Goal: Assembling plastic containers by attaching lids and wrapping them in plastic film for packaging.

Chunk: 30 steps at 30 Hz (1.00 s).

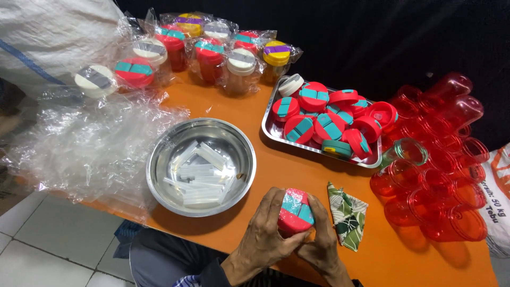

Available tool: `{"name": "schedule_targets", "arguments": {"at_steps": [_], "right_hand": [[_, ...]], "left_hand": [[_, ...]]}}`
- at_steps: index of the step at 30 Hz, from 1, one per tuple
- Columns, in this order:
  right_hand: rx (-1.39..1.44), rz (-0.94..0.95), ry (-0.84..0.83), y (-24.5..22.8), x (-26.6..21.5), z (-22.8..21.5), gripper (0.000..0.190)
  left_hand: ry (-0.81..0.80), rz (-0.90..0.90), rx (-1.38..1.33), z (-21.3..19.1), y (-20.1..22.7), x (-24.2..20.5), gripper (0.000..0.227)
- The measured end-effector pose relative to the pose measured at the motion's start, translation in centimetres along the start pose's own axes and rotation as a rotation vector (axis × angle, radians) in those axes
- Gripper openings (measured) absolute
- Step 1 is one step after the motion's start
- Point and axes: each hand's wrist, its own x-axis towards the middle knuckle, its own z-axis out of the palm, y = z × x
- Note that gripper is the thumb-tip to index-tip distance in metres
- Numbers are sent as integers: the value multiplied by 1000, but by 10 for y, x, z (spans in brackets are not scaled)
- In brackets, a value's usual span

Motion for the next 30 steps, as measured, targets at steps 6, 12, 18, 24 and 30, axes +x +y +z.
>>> {"name": "schedule_targets", "arguments": {"at_steps": [6, 12, 18, 24, 30], "right_hand": [[-93, -89, 62, -15, 41, -22, 102], [-51, -220, 159, -21, 159, -18, 83], [68, -153, 365, 5, 259, 61, 86], [76, -173, 315, 72, 292, 144, 86], [33, -156, 289, 118, 305, 186, 86]], "left_hand": [[-31, 83, 9, -19, 14, 24, 99], [-24, 318, -86, -65, 6, 131, 89], [39, 300, 251, -79, -90, 211, 62], [-148, -101, 484, -77, -157, 255, 45], [-186, -200, 540, -59, -193, 287, 46]]}}
